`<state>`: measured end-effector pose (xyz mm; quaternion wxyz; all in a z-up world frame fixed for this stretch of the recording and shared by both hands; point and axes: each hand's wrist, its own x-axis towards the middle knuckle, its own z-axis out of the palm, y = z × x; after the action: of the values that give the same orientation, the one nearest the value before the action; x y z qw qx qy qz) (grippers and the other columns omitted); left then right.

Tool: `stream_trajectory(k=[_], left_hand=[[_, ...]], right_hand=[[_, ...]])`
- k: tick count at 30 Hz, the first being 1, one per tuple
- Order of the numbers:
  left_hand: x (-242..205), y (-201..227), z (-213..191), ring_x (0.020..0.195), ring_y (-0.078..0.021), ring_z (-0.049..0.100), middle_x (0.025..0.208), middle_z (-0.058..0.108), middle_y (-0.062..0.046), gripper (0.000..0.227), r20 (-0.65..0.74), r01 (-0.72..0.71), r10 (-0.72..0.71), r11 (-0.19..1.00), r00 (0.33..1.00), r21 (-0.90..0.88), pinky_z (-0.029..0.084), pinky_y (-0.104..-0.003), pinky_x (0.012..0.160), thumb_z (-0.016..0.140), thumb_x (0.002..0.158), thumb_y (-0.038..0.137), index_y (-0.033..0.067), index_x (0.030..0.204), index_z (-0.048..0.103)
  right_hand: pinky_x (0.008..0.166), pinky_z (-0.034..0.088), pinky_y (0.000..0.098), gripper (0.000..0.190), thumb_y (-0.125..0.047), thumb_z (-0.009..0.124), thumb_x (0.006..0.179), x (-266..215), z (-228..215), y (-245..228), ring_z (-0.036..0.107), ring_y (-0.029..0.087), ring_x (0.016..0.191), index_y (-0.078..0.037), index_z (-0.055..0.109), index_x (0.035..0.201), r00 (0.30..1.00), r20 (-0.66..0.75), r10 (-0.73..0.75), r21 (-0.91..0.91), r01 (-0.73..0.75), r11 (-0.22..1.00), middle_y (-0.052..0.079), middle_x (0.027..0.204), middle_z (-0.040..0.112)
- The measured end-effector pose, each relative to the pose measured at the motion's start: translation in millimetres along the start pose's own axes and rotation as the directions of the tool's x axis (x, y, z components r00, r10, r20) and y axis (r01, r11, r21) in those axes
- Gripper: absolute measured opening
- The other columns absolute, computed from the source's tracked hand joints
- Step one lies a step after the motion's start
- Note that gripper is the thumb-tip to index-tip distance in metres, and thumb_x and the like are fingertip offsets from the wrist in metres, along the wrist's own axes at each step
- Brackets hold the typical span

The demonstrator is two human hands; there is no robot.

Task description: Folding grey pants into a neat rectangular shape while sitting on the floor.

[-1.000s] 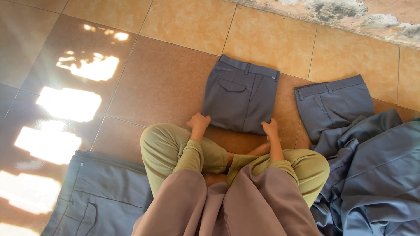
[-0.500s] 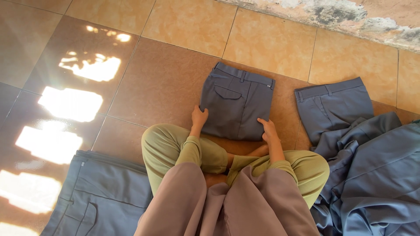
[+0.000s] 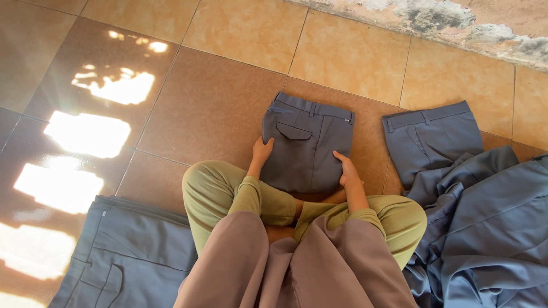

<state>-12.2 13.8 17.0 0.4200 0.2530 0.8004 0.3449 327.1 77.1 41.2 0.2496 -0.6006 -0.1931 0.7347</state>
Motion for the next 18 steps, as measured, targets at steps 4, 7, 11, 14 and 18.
stream_trajectory(k=[4, 7, 11, 14, 18], left_hand=[[-2.0, 2.7, 6.4, 0.136, -0.0428, 0.05, 0.142, 0.054, -0.029, 0.073, 0.101, 0.121, -0.1, 0.968, 0.99, -0.22, 0.046, -0.058, 0.107, 0.058, 0.094, 0.045, -0.0011, 0.149, 0.048], [10.9, -4.2, 3.5, 0.132, -0.0411, 0.053, 0.143, 0.054, -0.026, 0.081, 0.239, 0.268, -0.187, 0.887, 0.953, -0.375, 0.046, -0.056, 0.106, 0.057, 0.094, 0.049, 0.0031, 0.157, 0.037], [-26.5, 25.5, -21.0, 0.121, -0.0339, 0.059, 0.142, 0.054, -0.022, 0.087, 0.335, 0.347, -0.167, 0.718, 0.927, -0.603, 0.051, -0.05, 0.096, 0.067, 0.089, 0.045, 0.0063, 0.16, 0.033], [-59.5, 55.6, -41.0, 0.1, -0.0288, 0.064, 0.125, 0.062, -0.018, 0.079, 0.336, 0.337, -0.119, 0.602, 0.934, -0.724, 0.055, -0.042, 0.079, 0.071, 0.086, 0.039, 0.0063, 0.152, 0.042], [-99.1, 88.7, -73.9, 0.08, -0.0249, 0.067, 0.103, 0.07, -0.013, 0.062, 0.301, 0.287, -0.05, 0.482, 0.952, -0.828, 0.053, -0.038, 0.069, 0.075, 0.081, 0.035, 0.0077, 0.134, 0.06]], right_hand=[[0.108, 0.041, 0.0492, 0.073, -0.029, 0.087, 0.084, -19.7, 19.3, -15.4, 0.053, 0.038, 0.129, -0.005, 0.052, 0.144, 0.999, 0.031, -0.019, 0.121, 0.016, 0.992, 0.019, 0.143, 0.054], [0.104, 0.047, 0.049, 0.075, -0.027, 0.091, 0.08, -8.1, 6.7, -16.9, 0.062, 0.034, 0.12, -0.012, 0.054, 0.143, 0.994, 0.076, -0.072, 0.217, 0.053, 0.975, 0.015, 0.135, 0.061], [0.101, 0.05, 0.0469, 0.072, -0.023, 0.091, 0.079, -22.0, 3.4, -26.9, 0.066, 0.031, 0.115, -0.014, 0.056, 0.142, 0.987, 0.076, -0.143, 0.266, 0.118, 0.957, 0.012, 0.13, 0.065], [0.1, 0.051, 0.0458, 0.069, -0.023, 0.09, 0.08, -37.9, 6.9, -38.6, 0.067, 0.028, 0.113, -0.014, 0.057, 0.141, 0.979, 0.088, -0.181, 0.277, 0.151, 0.949, 0.01, 0.128, 0.066], [0.104, 0.049, 0.0475, 0.072, -0.022, 0.088, 0.082, -47.7, 6.6, -51.9, 0.065, 0.027, 0.118, -0.013, 0.053, 0.145, 0.954, 0.135, -0.266, 0.292, 0.219, 0.931, 0.01, 0.131, 0.065]])
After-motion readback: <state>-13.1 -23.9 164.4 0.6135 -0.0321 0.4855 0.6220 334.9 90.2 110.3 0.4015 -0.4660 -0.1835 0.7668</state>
